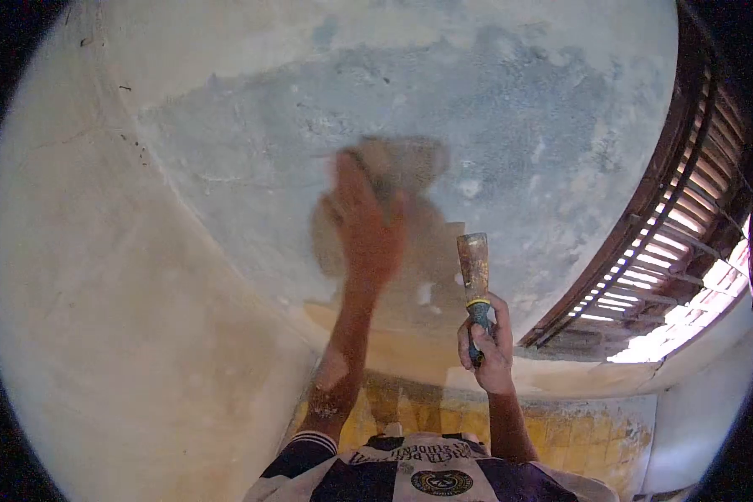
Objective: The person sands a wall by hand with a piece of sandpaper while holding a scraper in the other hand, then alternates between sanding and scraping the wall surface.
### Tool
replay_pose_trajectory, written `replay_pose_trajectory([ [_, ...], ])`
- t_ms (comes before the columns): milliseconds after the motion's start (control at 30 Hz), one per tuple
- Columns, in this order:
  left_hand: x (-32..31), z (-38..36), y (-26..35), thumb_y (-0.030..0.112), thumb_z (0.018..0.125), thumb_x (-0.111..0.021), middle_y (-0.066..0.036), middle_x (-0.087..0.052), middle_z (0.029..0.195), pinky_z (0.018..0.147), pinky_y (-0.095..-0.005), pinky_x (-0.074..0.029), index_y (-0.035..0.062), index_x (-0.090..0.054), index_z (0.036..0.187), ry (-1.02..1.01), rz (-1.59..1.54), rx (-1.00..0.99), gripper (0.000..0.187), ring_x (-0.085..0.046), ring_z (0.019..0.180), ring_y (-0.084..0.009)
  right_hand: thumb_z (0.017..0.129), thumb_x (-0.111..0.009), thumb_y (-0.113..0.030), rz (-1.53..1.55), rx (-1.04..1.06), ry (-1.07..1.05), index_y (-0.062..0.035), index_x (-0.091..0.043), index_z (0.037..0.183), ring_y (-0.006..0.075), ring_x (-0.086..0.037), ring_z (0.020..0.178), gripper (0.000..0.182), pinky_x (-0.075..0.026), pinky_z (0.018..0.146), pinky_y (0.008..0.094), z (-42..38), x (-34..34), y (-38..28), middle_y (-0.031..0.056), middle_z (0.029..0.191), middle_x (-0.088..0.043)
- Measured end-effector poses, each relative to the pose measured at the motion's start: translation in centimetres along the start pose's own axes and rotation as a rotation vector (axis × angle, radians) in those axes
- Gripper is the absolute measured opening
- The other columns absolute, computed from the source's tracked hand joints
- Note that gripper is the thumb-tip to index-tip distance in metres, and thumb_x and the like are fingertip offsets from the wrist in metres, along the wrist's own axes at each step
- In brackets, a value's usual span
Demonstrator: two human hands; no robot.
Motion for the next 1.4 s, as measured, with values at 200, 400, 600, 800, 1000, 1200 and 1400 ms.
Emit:
replay_pose_trajectory([
  [200, 0.5, 3.1, -5.1, 0.044, 0.098, -0.055, -0.027, -0.016, 0.163, 0.12, -0.0628, -0.005, -0.0047, -0.019, 0.156, -0.101, -0.035, 0.139, 0.084, -0.01, 0.154, -0.0389, 0.099, -0.061, -0.029, 0.026, 0.026, 0.081, -0.0114, -0.037, 0.143, 0.0093, -0.043, 0.046, 0.053, -0.036, 0.041, 0.0238, 0.5, -1.2, 2.2, 0.0047, 0.068, -0.053],
  [400, 1.1, 1.6, -2.4, 0.049, 0.098, -0.051, -0.028, -0.016, 0.163, 0.119, -0.0646, -0.002, -0.0069, -0.028, 0.152, 0.046, 0.084, -0.203, 0.081, -0.009, 0.153, -0.0415, 0.099, -0.061, -0.028, 0.001, 0.02, 0.041, -0.0126, -0.036, 0.143, 0.0086, -0.045, 0.05, 0.053, -0.036, 0.044, 0.0234, 1.5, -4.3, 2.7, 0.0023, 0.07, -0.053],
  [600, 2.7, 6.3, -10.6, 0.051, 0.093, -0.056, -0.032, -0.016, 0.161, 0.12, -0.0635, -0.001, -0.0073, -0.026, 0.153, -0.026, -0.152, 0.096, 0.088, -0.007, 0.151, -0.0486, 0.1, -0.059, -0.026, 0.037, 0.026, 0.073, -0.0116, -0.037, 0.142, 0.0089, -0.045, 0.049, 0.05, -0.037, 0.043, 0.0238, 1.6, -4.9, 4.5, 0.0026, 0.07, -0.053],
  [800, 2.6, 2.4, -2.5, 0.05, 0.096, -0.054, -0.032, -0.02, 0.16, 0.12, -0.063, -0.007, -0.007, -0.023, 0.154, -0.09, 0.075, -0.277, 0.087, -0.012, 0.151, -0.0486, 0.098, -0.059, -0.028, 0.026, 0.015, 0.123, -0.0098, -0.041, 0.14, 0.0086, -0.038, 0.04, 0.049, -0.031, 0.037, 0.0225, 2.5, -6.0, 7.1, 0.0046, 0.064, -0.052],
  [1000, 3.3, 5.4, -8.3, 0.044, 0.098, -0.055, -0.033, -0.021, 0.16, 0.12, -0.0622, -0.008, -0.0064, -0.022, 0.154, 0.106, 0.027, -0.137, 0.083, -0.012, 0.15, -0.0493, 0.097, -0.061, -0.026, -0.006, 0.058, 0.159, -0.007, -0.044, 0.136, 0.0082, -0.04, 0.041, 0.047, -0.031, 0.037, 0.0227, 1.8, -4.3, 6.2, 0.0029, 0.063, -0.051],
  [1200, 1.6, -0.3, -2.1, 0.042, 0.095, -0.059, -0.033, -0.022, 0.159, 0.12, -0.0618, -0.009, -0.006, -0.026, 0.153, -0.093, -0.055, -0.267, 0.082, -0.01, 0.151, -0.0502, 0.096, -0.063, -0.028, -0.034, 0.128, 0.036, -0.0001, -0.051, 0.123, 0.0079, -0.04, 0.039, 0.041, -0.031, 0.037, 0.0224, 3.9, -5.0, 5.1, 0.0012, 0.062, -0.049],
  [1400, 4.4, 6.6, -12.9, 0.046, 0.096, -0.055, -0.033, -0.021, 0.159, 0.121, -0.06, -0.008, -0.0092, -0.025, 0.152, 0.215, 0.032, -0.013, 0.084, -0.011, 0.151, -0.0491, 0.097, -0.063, -0.024, -0.024, 0.13, 0.044, -0.0028, -0.052, 0.115, 0.007, -0.043, 0.044, 0.03, -0.032, 0.039, 0.0233, 3.1, -3.7, 3.8, -0.0005, 0.066, -0.049],
])
Point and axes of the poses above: each hand's wrist, its own z-axis towards the middle knuckle, its own x-axis out of the back of the hand, y = z × x, the point moved 7 cm from there along z, towards the middle knuckle
